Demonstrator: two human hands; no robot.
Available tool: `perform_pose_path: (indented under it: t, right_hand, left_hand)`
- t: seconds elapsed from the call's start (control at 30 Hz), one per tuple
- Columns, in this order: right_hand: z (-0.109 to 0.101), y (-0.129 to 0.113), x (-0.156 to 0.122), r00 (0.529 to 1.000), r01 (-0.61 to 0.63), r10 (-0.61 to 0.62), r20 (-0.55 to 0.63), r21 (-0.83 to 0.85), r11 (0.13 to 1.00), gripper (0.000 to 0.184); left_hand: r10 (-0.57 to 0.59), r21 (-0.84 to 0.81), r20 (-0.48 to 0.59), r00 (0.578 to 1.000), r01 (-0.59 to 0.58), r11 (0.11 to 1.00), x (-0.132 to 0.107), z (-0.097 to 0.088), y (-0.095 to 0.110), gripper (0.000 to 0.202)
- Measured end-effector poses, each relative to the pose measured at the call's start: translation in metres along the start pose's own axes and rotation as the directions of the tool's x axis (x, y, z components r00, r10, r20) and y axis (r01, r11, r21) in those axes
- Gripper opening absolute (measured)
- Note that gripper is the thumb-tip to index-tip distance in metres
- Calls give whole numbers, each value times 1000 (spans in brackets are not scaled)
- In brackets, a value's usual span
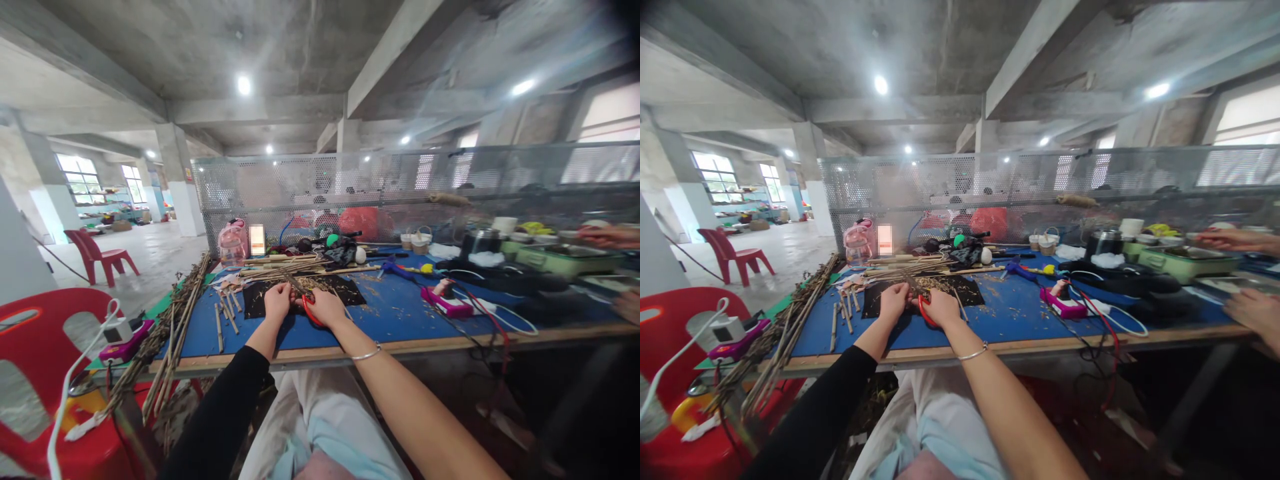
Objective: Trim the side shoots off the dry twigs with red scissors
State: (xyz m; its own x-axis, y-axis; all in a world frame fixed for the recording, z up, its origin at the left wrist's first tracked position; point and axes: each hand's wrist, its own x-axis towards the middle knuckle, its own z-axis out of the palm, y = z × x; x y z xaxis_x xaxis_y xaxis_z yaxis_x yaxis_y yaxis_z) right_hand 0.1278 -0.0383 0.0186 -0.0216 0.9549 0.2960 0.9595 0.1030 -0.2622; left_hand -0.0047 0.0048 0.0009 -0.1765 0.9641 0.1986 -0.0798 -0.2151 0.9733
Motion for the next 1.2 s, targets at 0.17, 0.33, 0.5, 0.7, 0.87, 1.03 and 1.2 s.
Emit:
perform_pose_path:
  t: [0.17,0.33,0.5,0.7,0.87,1.03,1.2]
  right_hand:
    - [5,5,1,997,69,-66,-46,61,996,60]
    - [6,6,3,985,155,-147,-96,84,984,56]
    - [-1,2,1,996,89,-88,-18,69,994,56]
    - [-6,1,-1,997,65,-65,45,10,998,61]
    - [1,2,4,997,61,-59,58,-25,998,66]
    - [-7,11,10,991,-15,11,131,25,1000,64]
    - [-29,37,4,985,-126,128,118,-18,992,57]
  left_hand:
    - [-9,-138,15,1000,11,990,3,2,0,12]
    - [67,27,39,997,-68,997,0,0,2,13]
    - [171,238,35,985,-174,955,-3,-5,4,20]
    - [220,302,46,974,-224,927,-3,-8,6,24]
    - [159,348,7,987,-152,925,1,-9,1,27]
    - [126,453,-104,987,-65,889,1,-15,4,28]
    - [214,485,-226,950,-81,871,0,-20,11,31]
